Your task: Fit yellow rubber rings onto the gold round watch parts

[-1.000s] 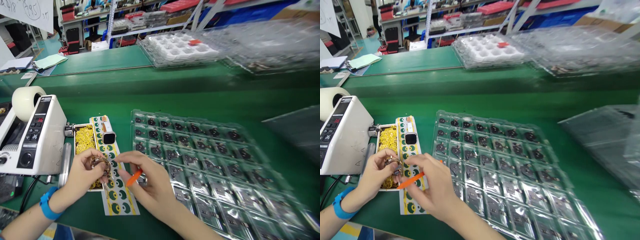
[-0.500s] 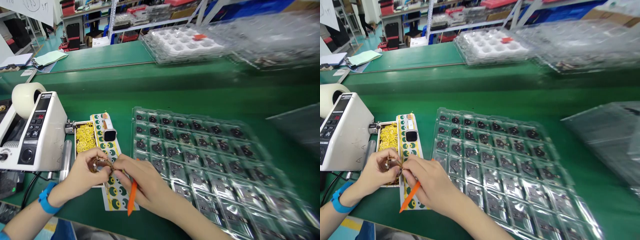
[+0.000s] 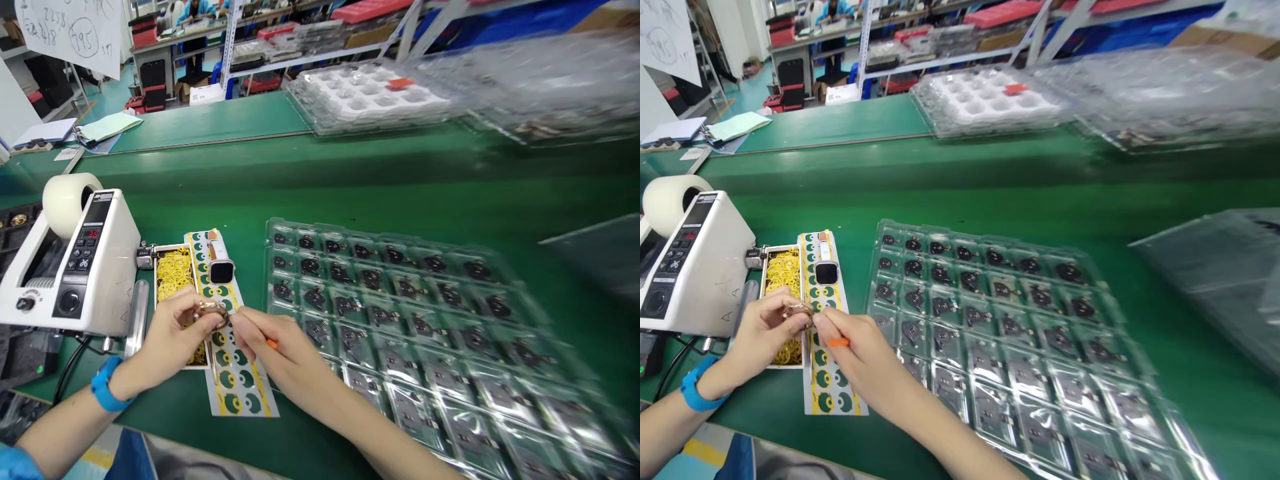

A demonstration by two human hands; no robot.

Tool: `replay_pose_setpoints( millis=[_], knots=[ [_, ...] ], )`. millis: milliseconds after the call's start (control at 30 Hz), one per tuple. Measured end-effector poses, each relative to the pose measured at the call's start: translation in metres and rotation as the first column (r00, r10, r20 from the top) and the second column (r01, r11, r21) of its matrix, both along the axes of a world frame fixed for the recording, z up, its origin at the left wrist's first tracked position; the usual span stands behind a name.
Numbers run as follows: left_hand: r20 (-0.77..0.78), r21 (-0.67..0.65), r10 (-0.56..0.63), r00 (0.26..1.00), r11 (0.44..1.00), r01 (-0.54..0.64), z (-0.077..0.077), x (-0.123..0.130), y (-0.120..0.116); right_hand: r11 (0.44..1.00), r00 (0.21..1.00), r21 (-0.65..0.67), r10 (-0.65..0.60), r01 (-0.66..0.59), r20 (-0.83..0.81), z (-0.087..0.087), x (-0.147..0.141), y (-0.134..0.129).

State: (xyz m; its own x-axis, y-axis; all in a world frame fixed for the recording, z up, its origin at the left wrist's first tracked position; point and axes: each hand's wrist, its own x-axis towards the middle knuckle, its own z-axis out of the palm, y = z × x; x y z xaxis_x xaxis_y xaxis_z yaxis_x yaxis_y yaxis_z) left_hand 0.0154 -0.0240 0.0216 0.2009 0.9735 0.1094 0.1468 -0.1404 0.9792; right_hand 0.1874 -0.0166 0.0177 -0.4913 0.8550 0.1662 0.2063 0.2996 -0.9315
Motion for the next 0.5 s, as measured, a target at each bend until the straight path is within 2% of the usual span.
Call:
replay_pose_setpoints(
  millis=[33, 67, 100, 167, 200, 233, 300, 367, 433, 500],
  knots=[
    [-0.136, 0.194, 0.057, 0.989, 0.981, -0.03, -0.003, -0.001, -0.002, 0.999, 1.0, -0.032, -0.022, 0.022, -0.01, 0.001, -0.001, 0.0],
    [-0.262, 0.39, 0.132, 0.956, 0.921, -0.02, -0.007, -0.002, -0.004, 0.997, 0.999, -0.073, -0.032, 0.03, -0.029, 0.002, -0.001, 0.0],
    [-0.363, 0.549, 0.208, 0.908, 0.836, 0.027, -0.01, -0.003, -0.005, 0.992, 0.998, -0.123, -0.03, 0.023, -0.057, 0.003, -0.002, 0.0],
    [-0.492, 0.715, 0.321, 0.809, 0.679, 0.166, -0.013, -0.003, -0.007, 0.971, 0.991, -0.238, -0.013, -0.02, -0.135, 0.005, -0.003, -0.001],
    [-0.535, 0.744, 0.354, 0.767, 0.628, 0.228, -0.012, -0.002, -0.007, 0.955, 0.984, -0.293, -0.007, -0.045, -0.176, 0.005, -0.004, -0.003],
    [-0.57, 0.749, 0.371, 0.733, 0.602, 0.277, -0.01, -0.001, -0.008, 0.937, 0.978, -0.344, -0.014, -0.061, -0.21, 0.005, -0.004, -0.004],
    [-0.612, 0.73, 0.359, 0.704, 0.6, 0.328, 0.0, 0.0, -0.014, 0.916, 0.968, -0.396, -0.042, -0.062, -0.248, 0.004, -0.003, -0.008],
    [-0.598, 0.701, 0.321, 0.734, 0.653, 0.286, 0.009, -0.003, -0.027, 0.933, 0.967, -0.358, -0.069, -0.025, -0.246, 0.001, -0.001, -0.009],
    [-0.493, 0.636, 0.271, 0.827, 0.761, 0.13, 0.013, -0.01, -0.048, 0.973, 0.973, -0.225, -0.097, 0.048, -0.211, -0.004, 0.003, -0.009],
    [-0.247, 0.474, 0.277, 0.929, 0.87, -0.134, 0.008, -0.022, -0.072, 0.993, 0.985, -0.073, -0.103, 0.093, -0.136, -0.011, 0.007, -0.006]
  ],
)
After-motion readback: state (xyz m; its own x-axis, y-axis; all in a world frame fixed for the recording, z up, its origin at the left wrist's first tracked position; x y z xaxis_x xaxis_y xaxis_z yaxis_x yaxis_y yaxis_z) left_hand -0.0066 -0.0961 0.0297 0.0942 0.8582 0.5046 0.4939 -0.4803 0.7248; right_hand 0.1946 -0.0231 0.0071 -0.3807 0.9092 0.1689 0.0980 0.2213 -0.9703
